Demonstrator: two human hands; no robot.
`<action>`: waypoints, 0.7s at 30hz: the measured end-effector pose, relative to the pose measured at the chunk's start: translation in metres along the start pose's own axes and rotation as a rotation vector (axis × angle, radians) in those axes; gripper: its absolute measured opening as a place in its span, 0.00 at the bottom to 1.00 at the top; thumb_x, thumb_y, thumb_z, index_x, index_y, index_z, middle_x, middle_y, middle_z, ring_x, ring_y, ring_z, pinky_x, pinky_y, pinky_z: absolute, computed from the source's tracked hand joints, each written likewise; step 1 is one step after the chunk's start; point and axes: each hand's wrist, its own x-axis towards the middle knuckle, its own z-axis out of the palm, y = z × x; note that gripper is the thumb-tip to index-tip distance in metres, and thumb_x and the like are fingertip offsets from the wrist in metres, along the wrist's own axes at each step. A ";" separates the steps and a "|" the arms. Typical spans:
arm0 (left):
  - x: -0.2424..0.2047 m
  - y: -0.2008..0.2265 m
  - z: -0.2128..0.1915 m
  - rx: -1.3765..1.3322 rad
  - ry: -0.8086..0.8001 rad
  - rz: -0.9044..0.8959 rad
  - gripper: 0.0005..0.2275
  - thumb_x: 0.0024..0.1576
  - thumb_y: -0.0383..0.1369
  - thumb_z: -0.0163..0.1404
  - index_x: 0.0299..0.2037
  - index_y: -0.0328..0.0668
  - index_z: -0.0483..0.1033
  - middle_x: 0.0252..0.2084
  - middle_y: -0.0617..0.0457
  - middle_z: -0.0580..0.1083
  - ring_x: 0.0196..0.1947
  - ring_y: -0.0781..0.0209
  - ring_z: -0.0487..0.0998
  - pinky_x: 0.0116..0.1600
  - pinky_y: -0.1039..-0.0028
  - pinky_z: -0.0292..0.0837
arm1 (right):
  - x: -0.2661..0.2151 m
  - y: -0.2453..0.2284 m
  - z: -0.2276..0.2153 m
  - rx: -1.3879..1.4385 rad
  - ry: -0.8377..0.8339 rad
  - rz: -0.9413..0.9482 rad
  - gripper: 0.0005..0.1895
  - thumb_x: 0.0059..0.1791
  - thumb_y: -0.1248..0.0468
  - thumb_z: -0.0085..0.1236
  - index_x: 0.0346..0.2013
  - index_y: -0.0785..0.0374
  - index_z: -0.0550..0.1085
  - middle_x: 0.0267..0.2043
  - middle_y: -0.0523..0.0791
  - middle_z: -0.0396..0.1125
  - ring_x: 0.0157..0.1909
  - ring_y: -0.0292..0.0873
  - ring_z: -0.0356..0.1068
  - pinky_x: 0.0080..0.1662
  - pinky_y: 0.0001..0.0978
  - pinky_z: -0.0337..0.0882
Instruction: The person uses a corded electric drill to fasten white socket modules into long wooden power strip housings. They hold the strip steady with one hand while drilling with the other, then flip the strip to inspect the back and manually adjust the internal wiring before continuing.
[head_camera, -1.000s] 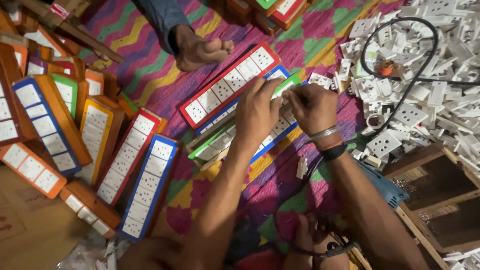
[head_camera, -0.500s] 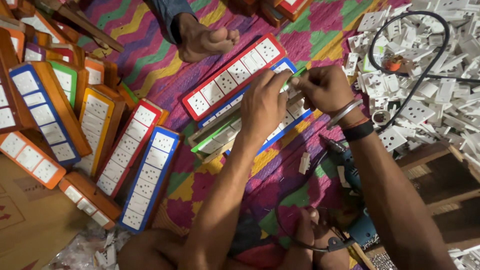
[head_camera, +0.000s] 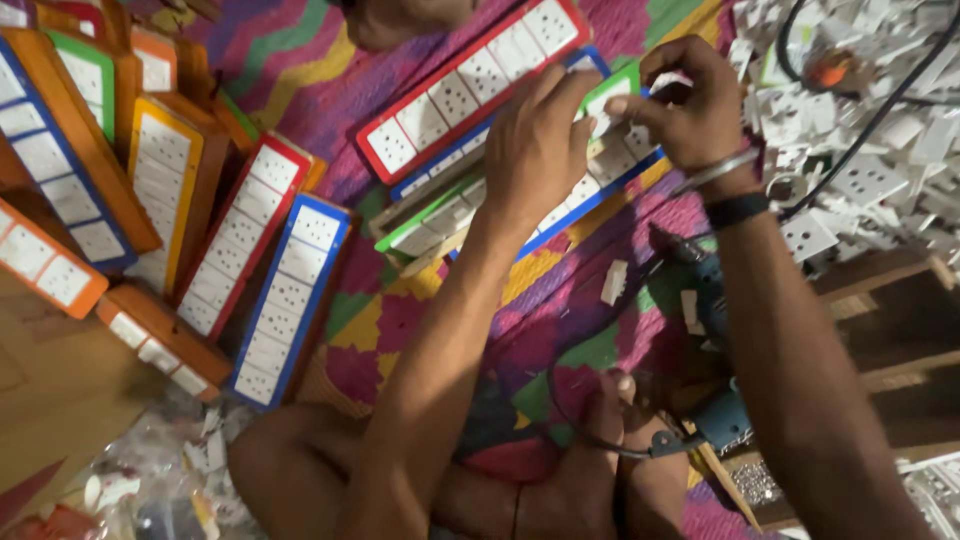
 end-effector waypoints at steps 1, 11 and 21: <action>-0.002 0.000 -0.001 0.007 0.023 0.024 0.16 0.54 0.26 0.58 0.52 0.43 0.73 0.48 0.46 0.74 0.49 0.41 0.76 0.51 0.56 0.72 | 0.000 -0.002 -0.001 -0.016 -0.068 0.058 0.18 0.51 0.67 0.74 0.45 0.66 0.70 0.37 0.41 0.71 0.37 0.34 0.74 0.35 0.24 0.75; 0.006 -0.005 -0.002 0.024 -0.004 0.004 0.16 0.53 0.28 0.60 0.52 0.41 0.73 0.46 0.46 0.74 0.49 0.42 0.76 0.51 0.57 0.72 | -0.017 0.001 0.029 -0.499 0.324 -0.212 0.21 0.49 0.61 0.81 0.39 0.66 0.72 0.32 0.47 0.65 0.30 0.41 0.66 0.33 0.33 0.66; 0.011 -0.005 -0.004 0.031 -0.022 -0.016 0.17 0.53 0.28 0.59 0.52 0.40 0.74 0.44 0.46 0.74 0.48 0.42 0.76 0.51 0.55 0.71 | -0.022 -0.001 0.036 -0.594 0.203 -0.316 0.08 0.55 0.70 0.66 0.42 0.67 0.73 0.34 0.50 0.66 0.32 0.50 0.70 0.36 0.40 0.69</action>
